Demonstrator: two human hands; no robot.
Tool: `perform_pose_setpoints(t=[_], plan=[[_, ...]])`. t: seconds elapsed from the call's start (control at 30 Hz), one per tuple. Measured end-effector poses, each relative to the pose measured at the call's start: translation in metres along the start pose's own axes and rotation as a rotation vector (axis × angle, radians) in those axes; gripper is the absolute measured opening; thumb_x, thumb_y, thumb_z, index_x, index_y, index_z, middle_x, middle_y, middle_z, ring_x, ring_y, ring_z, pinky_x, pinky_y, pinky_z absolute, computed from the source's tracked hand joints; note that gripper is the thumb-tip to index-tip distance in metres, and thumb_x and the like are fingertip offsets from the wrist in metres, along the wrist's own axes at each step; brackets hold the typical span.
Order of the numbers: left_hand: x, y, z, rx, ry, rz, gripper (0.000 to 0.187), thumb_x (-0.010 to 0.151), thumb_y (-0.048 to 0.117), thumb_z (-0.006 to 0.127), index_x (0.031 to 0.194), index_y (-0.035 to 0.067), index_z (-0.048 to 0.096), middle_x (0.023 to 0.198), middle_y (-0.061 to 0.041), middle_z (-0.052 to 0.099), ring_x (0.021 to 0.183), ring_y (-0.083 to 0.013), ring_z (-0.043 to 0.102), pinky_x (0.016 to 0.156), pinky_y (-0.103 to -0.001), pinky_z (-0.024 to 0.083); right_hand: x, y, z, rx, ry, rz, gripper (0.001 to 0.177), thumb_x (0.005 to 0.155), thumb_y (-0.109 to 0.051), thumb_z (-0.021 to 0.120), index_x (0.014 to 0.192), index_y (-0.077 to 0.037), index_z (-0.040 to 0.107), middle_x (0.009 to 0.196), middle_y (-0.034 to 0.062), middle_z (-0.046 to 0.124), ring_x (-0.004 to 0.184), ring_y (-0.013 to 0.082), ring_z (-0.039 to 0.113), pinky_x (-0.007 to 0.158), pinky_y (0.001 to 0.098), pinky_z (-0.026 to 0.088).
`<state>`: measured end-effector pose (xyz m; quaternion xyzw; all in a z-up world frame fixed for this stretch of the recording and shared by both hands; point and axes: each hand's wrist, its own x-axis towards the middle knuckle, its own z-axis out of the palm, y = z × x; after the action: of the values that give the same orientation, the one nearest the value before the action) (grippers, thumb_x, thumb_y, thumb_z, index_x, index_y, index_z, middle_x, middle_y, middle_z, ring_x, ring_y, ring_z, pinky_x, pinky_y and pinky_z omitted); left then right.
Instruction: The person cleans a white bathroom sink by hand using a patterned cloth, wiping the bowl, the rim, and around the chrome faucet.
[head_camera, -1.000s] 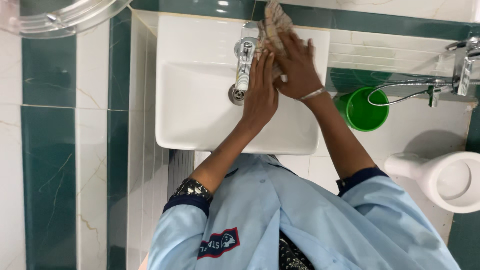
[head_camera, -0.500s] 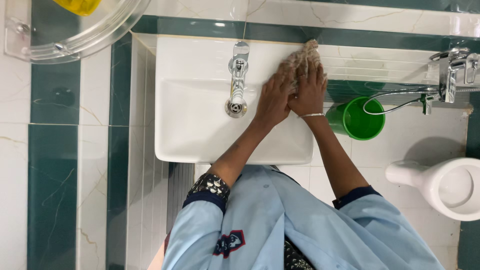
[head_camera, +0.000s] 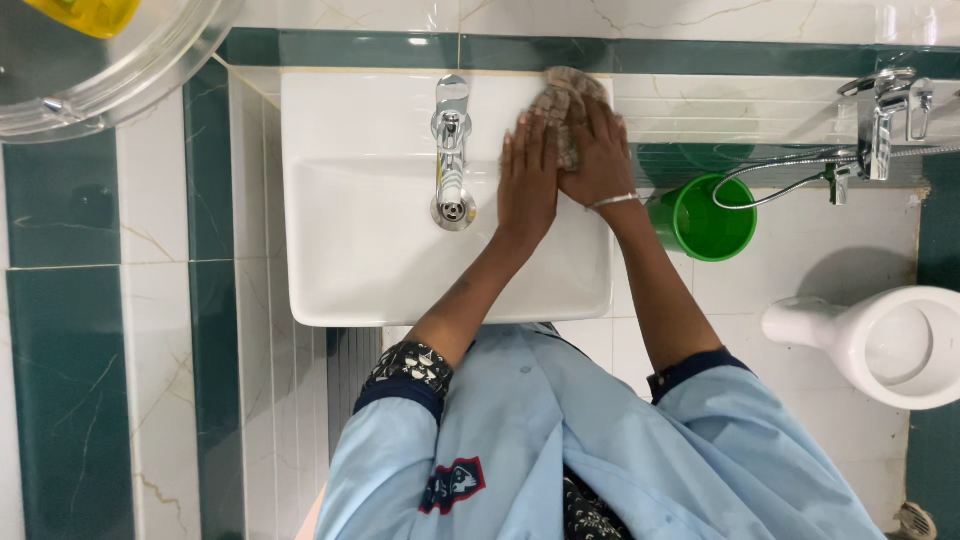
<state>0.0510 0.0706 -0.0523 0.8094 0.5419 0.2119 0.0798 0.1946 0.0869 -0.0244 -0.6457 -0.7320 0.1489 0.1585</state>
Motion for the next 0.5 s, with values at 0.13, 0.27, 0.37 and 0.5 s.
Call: perform_pose_setpoints(t=[0.13,0.27,0.37,0.5], plan=[[-0.014,0.001,0.016,-0.052,0.005,0.167,0.073,0.095,0.004,0.062,0.161,0.005,0.03,0.17,-0.013,0.023,0.16,-0.0318,0.017,0.132,-0.05,0.017,-0.05,-0.009,0.029,-0.22,0.071,0.099,0.091,0.094,-0.037,0.066,0.16,0.013,0.026,0.164,0.0369,0.018,0.152,0.0573,0.013,0.119,0.0713,0.014],[-0.036,-0.034,0.007,0.117,0.012,0.181,0.077,0.095,0.006,0.062,0.164,0.007,0.028,0.171,-0.011,0.022,0.16,-0.0295,0.018,0.132,-0.044,0.019,-0.049,-0.043,0.07,-0.349,0.112,0.002,0.074,0.103,-0.027,0.057,0.157,0.014,0.028,0.163,0.0386,0.015,0.152,0.0583,0.011,0.119,0.0737,0.014],[-0.05,-0.076,-0.012,0.098,-0.087,-0.014,0.076,0.097,0.007,0.06,0.165,0.006,0.025,0.172,-0.012,0.021,0.158,-0.031,0.02,0.129,-0.04,0.024,-0.037,-0.076,0.107,-0.181,0.143,-0.105,0.066,0.107,-0.018,0.051,0.159,0.014,0.027,0.164,0.0395,0.015,0.153,0.0597,0.01,0.12,0.0716,0.014],[-0.082,-0.127,-0.034,0.142,-0.171,-0.168,0.073,0.1,0.003,0.057,0.165,0.003,0.024,0.172,-0.019,0.021,0.158,-0.0346,0.02,0.129,-0.039,0.026,-0.024,-0.117,0.147,-0.1,0.142,-0.275,0.061,0.107,-0.013,0.049,0.159,0.011,0.028,0.166,0.0352,0.021,0.157,0.0524,0.014,0.125,0.0671,0.016]])
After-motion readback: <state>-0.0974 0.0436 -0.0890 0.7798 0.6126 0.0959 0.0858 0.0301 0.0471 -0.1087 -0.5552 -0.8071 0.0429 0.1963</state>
